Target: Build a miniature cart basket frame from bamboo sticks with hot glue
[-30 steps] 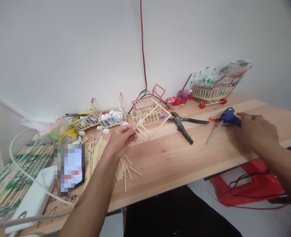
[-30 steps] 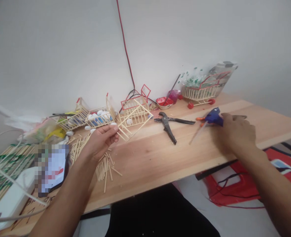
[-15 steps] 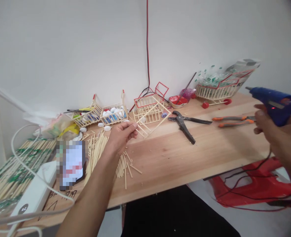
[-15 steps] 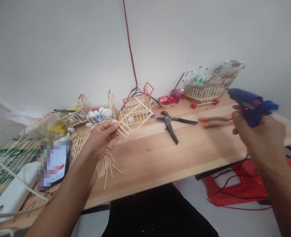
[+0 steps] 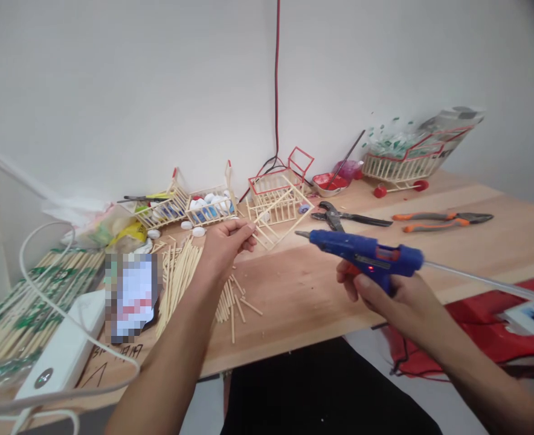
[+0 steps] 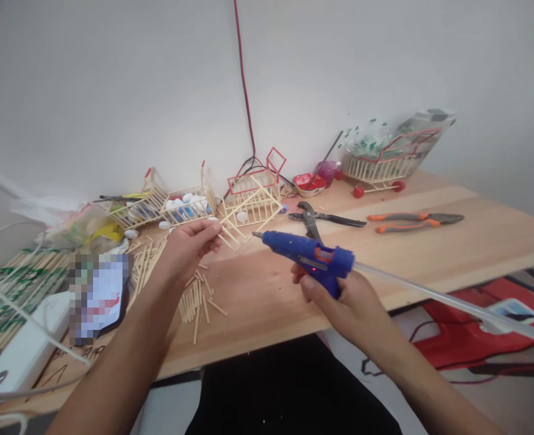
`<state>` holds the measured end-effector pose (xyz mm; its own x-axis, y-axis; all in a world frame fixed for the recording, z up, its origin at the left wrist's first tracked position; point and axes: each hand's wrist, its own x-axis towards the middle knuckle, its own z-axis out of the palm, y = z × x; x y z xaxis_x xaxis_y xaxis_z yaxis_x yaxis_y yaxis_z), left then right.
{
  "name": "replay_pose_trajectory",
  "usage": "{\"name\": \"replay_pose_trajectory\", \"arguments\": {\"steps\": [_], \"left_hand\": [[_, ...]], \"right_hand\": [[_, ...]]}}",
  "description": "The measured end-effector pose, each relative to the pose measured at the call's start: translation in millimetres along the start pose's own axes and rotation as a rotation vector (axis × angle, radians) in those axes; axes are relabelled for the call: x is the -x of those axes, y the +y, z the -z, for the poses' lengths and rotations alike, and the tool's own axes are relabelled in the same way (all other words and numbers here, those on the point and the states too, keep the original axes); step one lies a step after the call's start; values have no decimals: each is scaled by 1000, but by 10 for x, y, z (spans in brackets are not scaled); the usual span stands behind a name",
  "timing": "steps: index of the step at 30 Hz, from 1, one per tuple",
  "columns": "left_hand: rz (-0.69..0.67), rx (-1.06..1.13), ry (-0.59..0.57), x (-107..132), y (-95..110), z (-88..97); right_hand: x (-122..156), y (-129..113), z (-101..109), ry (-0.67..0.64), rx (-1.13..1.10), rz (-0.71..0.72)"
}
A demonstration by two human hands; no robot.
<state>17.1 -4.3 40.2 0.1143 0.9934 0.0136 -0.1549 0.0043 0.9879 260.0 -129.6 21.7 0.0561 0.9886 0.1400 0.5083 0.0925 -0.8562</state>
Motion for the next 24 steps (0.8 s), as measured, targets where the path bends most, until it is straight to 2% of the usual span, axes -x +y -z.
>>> {"name": "replay_pose_trajectory", "arguments": {"steps": [3,6,11,24], "left_hand": [[-14,-8,-3,2,0,1],[-19,-14,-7,6,5,-1],[-20,-25,-5,19,21,-10],[-20,-38,-12,38,43,-19]], "right_hand": [[-23,-33,-125,-56,-9,10],[-56,-36,-180,-47,38,1],[-80,-24,-188,-16,161,25],[-143,-85,-205,29,244,61]]}}
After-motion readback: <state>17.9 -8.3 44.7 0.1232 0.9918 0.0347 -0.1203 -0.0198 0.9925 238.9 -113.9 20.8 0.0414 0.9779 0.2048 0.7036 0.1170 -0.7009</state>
